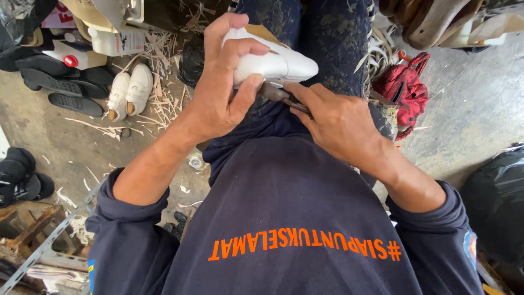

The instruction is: Lasting a leather shoe by pulling the upper over a last and hammering it into place

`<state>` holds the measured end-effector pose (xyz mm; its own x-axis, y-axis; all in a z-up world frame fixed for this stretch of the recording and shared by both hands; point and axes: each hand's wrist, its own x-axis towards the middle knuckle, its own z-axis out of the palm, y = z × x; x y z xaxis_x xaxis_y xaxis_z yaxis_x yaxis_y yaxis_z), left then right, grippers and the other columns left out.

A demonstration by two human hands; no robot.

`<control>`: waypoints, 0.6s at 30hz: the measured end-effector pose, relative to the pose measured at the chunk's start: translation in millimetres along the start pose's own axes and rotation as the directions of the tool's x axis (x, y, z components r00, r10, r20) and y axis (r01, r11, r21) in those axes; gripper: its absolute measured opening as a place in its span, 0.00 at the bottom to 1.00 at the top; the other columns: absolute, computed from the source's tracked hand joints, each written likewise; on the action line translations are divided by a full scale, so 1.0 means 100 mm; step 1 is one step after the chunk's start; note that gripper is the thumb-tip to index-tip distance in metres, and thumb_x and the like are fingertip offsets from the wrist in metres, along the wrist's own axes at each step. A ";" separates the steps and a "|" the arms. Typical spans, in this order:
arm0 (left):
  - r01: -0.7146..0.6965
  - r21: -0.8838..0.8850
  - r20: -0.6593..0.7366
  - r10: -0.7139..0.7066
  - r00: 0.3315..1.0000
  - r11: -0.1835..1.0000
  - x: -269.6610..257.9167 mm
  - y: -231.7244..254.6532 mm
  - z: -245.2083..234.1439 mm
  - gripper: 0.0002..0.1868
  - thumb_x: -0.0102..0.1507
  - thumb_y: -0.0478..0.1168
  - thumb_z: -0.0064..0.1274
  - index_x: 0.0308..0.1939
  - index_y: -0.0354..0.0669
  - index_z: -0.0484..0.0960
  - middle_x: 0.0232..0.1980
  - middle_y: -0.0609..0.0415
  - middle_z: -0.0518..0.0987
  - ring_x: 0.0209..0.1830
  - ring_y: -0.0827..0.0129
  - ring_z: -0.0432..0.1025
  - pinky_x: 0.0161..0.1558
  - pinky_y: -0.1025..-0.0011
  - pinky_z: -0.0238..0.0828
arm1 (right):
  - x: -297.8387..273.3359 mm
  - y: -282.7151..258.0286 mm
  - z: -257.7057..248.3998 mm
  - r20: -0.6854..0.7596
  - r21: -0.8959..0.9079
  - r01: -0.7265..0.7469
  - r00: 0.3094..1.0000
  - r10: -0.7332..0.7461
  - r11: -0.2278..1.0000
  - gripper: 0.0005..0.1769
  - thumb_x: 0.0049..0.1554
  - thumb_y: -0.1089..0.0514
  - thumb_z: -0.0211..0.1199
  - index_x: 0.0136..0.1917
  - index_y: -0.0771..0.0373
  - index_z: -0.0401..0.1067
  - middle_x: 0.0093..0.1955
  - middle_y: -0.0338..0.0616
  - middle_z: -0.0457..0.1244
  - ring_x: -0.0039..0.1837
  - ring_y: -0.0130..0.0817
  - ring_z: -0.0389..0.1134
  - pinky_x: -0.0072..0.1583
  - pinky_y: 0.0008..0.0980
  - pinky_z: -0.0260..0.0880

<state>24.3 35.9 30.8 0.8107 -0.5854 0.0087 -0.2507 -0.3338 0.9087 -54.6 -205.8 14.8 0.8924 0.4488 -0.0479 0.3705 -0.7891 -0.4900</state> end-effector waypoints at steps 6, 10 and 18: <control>-0.024 0.013 0.036 0.024 0.999 1.000 0.04 -0.03 -0.04 0.18 0.77 0.49 0.37 0.66 0.44 0.66 0.75 0.43 0.48 0.79 0.50 0.50 0.77 0.52 0.58 | 0.02 -0.02 0.13 0.009 0.281 0.021 1.000 -0.024 0.959 0.13 0.68 0.55 0.60 0.63 0.62 0.69 0.44 0.45 0.67 0.41 0.48 0.70 0.38 0.47 0.66; 0.022 -0.077 0.071 -0.016 0.997 0.997 0.02 -0.04 -0.08 0.21 0.78 0.52 0.37 0.67 0.44 0.66 0.75 0.48 0.46 0.80 0.55 0.47 0.77 0.54 0.56 | 0.29 0.01 0.05 0.352 0.640 -0.231 0.936 -0.013 0.733 0.10 0.68 0.54 0.53 0.54 0.58 0.72 0.30 0.37 0.67 0.30 0.29 0.68 0.38 0.33 0.66; 0.012 -0.030 -0.001 -0.012 1.000 0.999 0.14 0.03 -0.09 0.17 0.73 0.48 0.43 0.61 0.43 0.71 0.69 0.47 0.52 0.73 0.56 0.54 0.72 0.56 0.60 | -0.01 0.28 -0.01 0.611 0.279 -0.188 0.791 -0.024 0.942 0.20 0.66 0.42 0.50 0.58 0.58 0.69 0.53 0.47 0.67 0.55 0.53 0.68 0.53 0.52 0.66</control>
<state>39.3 33.4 37.7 0.8143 -0.5804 -0.0020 -0.2250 -0.3188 0.9207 -45.1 -228.9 2.4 0.5401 0.6300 -0.5580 0.1096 -0.7100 -0.6956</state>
